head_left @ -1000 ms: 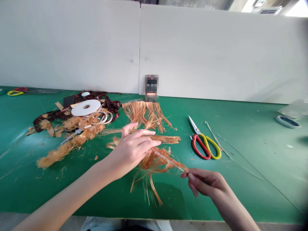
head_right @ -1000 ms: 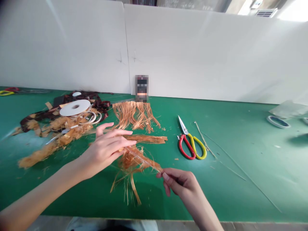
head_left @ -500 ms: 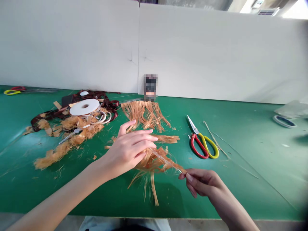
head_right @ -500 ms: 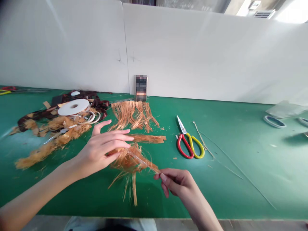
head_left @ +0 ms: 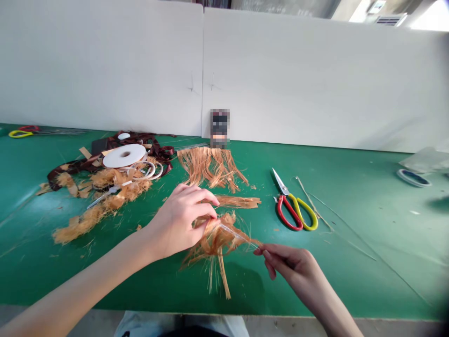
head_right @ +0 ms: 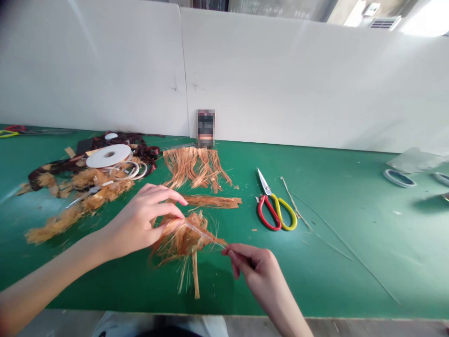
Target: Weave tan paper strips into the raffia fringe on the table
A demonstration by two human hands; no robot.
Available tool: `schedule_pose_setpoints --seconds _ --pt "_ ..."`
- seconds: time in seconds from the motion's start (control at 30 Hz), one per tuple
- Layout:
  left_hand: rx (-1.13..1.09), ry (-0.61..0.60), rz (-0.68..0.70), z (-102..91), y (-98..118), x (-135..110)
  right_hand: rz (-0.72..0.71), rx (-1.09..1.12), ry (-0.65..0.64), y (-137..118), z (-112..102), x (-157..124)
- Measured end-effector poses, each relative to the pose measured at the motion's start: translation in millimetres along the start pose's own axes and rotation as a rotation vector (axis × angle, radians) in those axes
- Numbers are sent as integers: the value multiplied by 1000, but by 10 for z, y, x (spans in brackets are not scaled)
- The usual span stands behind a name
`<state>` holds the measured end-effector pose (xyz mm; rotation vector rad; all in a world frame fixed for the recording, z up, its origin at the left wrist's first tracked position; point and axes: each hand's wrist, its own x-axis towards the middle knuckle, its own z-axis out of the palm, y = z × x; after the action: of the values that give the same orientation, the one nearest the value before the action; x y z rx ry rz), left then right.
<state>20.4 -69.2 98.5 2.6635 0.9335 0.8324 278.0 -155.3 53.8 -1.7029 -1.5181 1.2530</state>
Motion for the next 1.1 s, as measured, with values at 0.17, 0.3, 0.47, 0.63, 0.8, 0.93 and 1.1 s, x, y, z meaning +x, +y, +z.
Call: schedule_pose_setpoints --seconds 0.17,0.3,0.47,0.63,0.8,0.93,1.1 --pt "-60 -59 -76 -31 0 108 -37 -92 17 -8 73 -34" --pt "-259 -139 -238 -157 -93 262 -47 -90 -5 10 68 -40" --pt "-664 -321 -494 -257 -453 554 -50 -49 -41 37 63 -61" --pt "-724 -313 -458 76 -750 860 -5 36 -142 12 69 -50" --pt "-596 -462 -413 466 -840 856 202 239 -241 71 67 -31" --pt "-400 -342 -379 228 -816 780 301 376 -318 71 48 -53" --pt "-110 107 -330 -256 -339 605 362 499 -324 30 38 -45"
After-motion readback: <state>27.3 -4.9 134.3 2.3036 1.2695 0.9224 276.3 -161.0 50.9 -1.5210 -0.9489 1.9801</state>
